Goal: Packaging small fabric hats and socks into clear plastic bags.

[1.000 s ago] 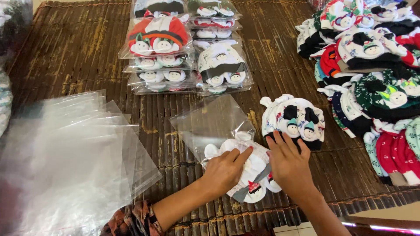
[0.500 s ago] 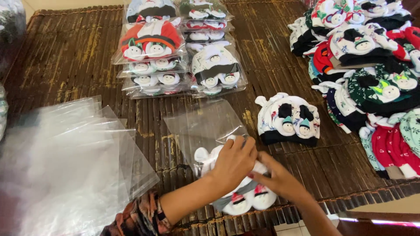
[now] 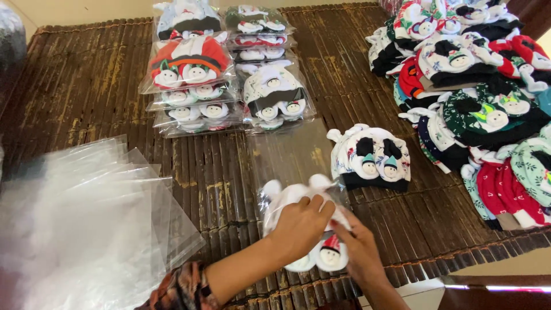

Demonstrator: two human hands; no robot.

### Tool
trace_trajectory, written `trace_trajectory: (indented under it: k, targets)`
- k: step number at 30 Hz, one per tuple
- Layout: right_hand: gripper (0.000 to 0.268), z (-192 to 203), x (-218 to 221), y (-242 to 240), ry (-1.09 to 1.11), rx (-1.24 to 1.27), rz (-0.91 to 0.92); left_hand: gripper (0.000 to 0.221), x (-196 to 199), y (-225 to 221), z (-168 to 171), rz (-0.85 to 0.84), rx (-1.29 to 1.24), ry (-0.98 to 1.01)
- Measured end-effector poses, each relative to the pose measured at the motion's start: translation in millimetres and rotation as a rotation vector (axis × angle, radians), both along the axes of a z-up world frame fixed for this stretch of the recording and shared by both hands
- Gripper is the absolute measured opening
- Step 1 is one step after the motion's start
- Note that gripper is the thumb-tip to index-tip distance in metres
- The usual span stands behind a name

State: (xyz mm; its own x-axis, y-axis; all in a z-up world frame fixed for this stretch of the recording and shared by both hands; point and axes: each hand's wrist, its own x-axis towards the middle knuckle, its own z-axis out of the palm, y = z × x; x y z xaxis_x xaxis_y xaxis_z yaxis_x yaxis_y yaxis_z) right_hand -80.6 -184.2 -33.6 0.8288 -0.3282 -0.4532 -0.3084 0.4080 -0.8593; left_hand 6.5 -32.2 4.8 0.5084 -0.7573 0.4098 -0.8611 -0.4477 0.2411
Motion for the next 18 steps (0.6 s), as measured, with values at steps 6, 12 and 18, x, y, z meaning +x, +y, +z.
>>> trace_trajectory:
  k: [6,12,18]
  targets:
    - [0.062,28.1,-5.0,-6.6,0.124,0.115,-0.025,0.052,13.8,43.8,-23.6,0.195,0.179,-0.071]
    - [0.055,19.9,-9.8,-0.2,0.006,0.149,-0.039,0.022,-28.7,65.8,0.8,0.017,-0.051,-0.184]
    - [0.062,39.5,1.6,3.3,0.185,-0.077,0.029,0.057,-38.4,86.7,2.6,0.151,0.008,0.059]
